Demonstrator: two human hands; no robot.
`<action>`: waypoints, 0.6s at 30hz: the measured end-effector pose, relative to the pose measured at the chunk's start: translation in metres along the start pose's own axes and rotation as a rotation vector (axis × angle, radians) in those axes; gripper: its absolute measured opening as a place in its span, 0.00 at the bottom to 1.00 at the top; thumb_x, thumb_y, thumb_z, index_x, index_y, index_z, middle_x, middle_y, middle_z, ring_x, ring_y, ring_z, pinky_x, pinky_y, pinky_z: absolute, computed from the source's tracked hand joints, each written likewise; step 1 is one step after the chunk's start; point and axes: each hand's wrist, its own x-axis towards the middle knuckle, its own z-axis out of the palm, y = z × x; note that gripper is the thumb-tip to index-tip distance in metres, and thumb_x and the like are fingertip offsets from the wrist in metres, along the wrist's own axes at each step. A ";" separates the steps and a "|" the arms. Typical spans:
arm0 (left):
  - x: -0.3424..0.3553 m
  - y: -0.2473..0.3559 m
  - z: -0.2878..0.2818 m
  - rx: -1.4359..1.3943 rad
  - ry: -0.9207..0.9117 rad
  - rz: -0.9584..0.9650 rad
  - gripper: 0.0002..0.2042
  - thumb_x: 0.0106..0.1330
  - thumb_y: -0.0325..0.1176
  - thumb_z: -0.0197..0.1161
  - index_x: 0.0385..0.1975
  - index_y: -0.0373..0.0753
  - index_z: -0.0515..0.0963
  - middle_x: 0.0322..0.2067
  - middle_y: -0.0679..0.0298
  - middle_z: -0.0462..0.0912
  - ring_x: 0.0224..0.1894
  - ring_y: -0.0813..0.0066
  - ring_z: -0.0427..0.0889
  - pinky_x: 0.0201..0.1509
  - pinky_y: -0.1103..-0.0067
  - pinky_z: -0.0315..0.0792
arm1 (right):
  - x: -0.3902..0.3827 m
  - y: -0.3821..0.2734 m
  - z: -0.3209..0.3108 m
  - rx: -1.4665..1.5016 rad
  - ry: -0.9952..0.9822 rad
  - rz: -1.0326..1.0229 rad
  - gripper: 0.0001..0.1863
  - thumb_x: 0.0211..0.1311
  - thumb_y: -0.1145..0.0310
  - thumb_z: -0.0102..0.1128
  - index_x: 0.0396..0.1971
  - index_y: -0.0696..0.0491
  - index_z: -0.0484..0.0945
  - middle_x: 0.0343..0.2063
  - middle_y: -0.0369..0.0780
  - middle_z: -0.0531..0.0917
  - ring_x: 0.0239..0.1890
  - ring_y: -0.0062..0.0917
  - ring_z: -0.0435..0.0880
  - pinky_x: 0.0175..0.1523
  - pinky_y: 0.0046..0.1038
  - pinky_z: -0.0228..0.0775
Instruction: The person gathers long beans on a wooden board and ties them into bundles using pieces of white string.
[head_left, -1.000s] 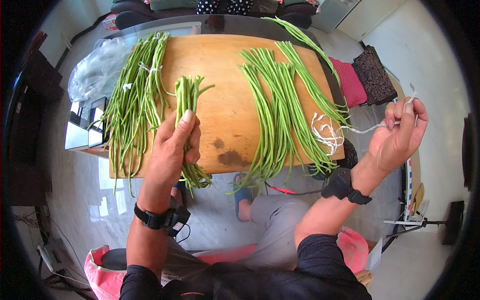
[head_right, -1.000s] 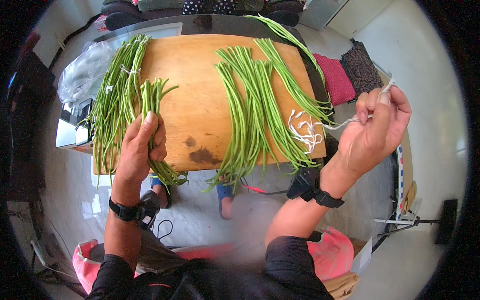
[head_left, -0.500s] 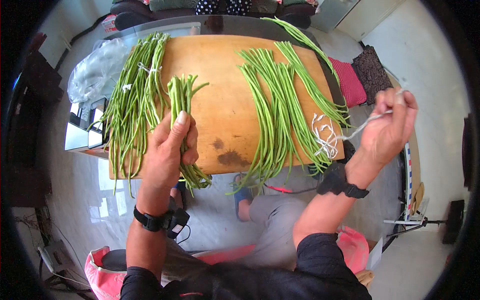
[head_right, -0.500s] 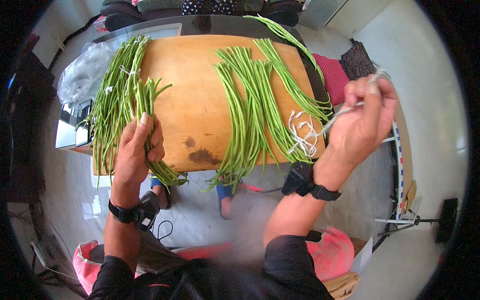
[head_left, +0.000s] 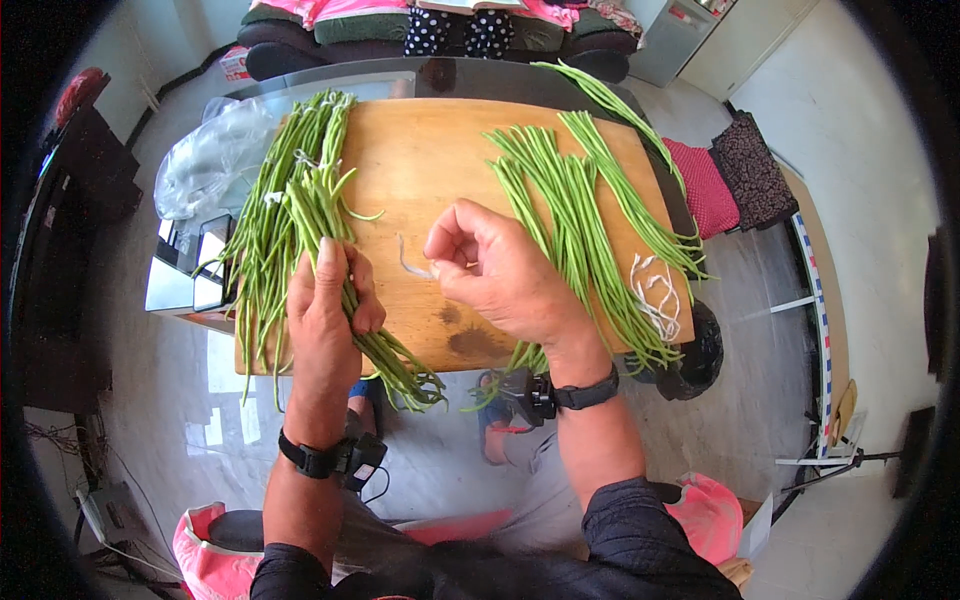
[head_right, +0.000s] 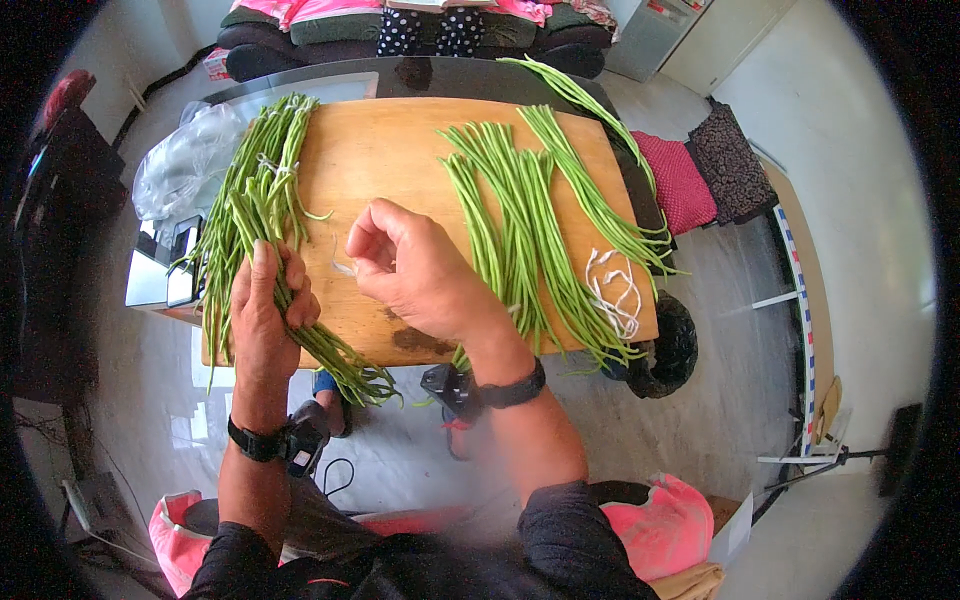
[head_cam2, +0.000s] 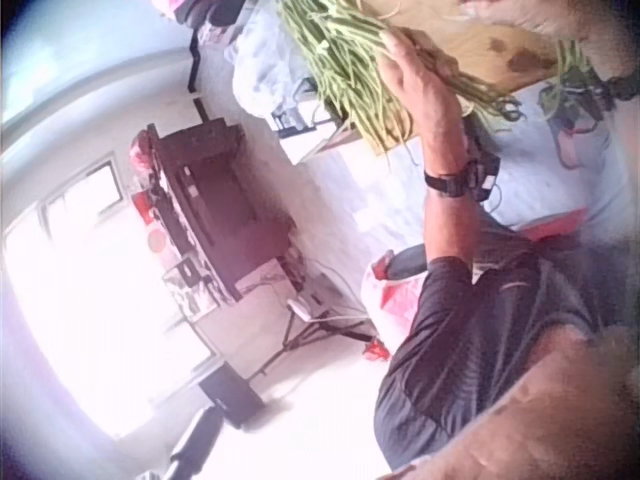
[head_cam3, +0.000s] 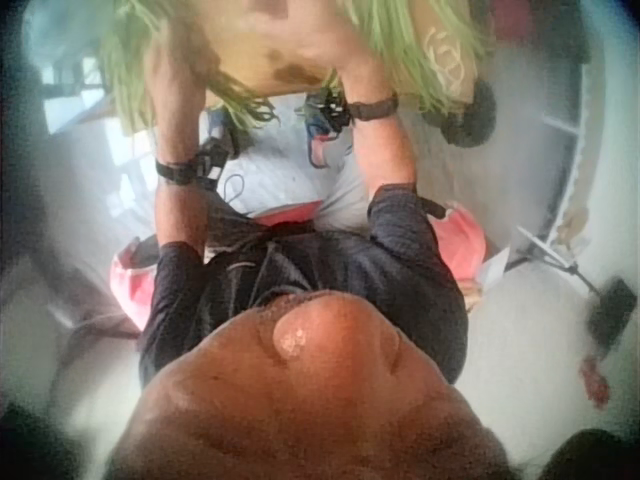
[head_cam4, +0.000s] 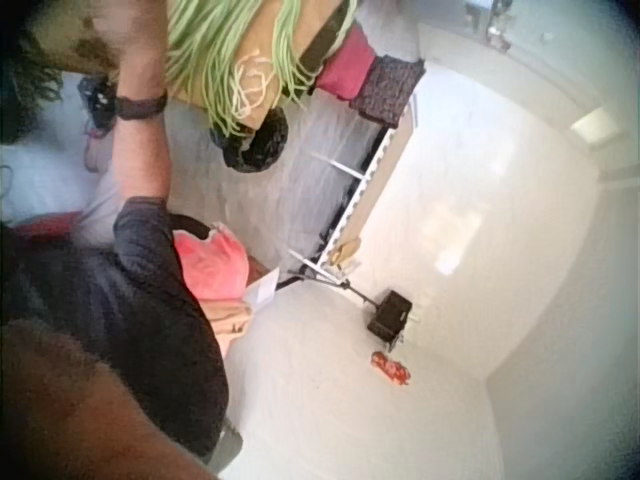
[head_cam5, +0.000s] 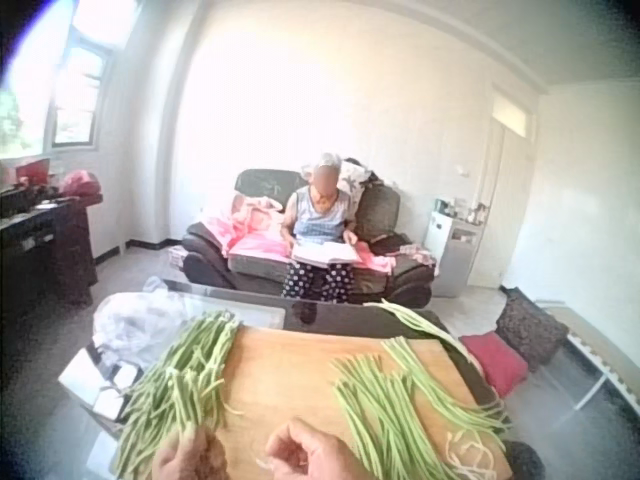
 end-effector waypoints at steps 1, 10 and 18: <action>0.000 0.001 0.000 0.025 0.023 0.007 0.17 0.81 0.49 0.50 0.40 0.41 0.73 0.27 0.70 0.72 0.17 0.85 0.62 0.22 0.83 0.61 | 0.001 0.001 0.002 -0.066 0.001 0.010 0.06 0.65 0.80 0.61 0.38 0.56 0.74 0.35 0.30 0.75 0.36 0.11 0.74 0.43 0.17 0.70; 0.001 0.006 -0.008 0.254 0.063 -0.032 0.15 0.81 0.44 0.51 0.40 0.38 0.77 0.17 0.74 0.72 0.15 0.88 0.65 0.19 0.85 0.58 | 0.011 0.000 0.024 0.120 -0.154 0.083 0.07 0.67 0.77 0.62 0.40 0.54 0.74 0.33 0.28 0.75 0.35 0.10 0.76 0.37 0.16 0.70; 0.001 0.013 -0.001 0.222 -0.110 -0.205 0.15 0.79 0.47 0.56 0.35 0.43 0.71 0.23 0.72 0.70 0.19 0.87 0.65 0.20 0.85 0.57 | 0.011 -0.006 0.014 0.136 -0.003 0.098 0.06 0.66 0.78 0.64 0.39 0.57 0.76 0.32 0.31 0.78 0.33 0.13 0.77 0.41 0.19 0.74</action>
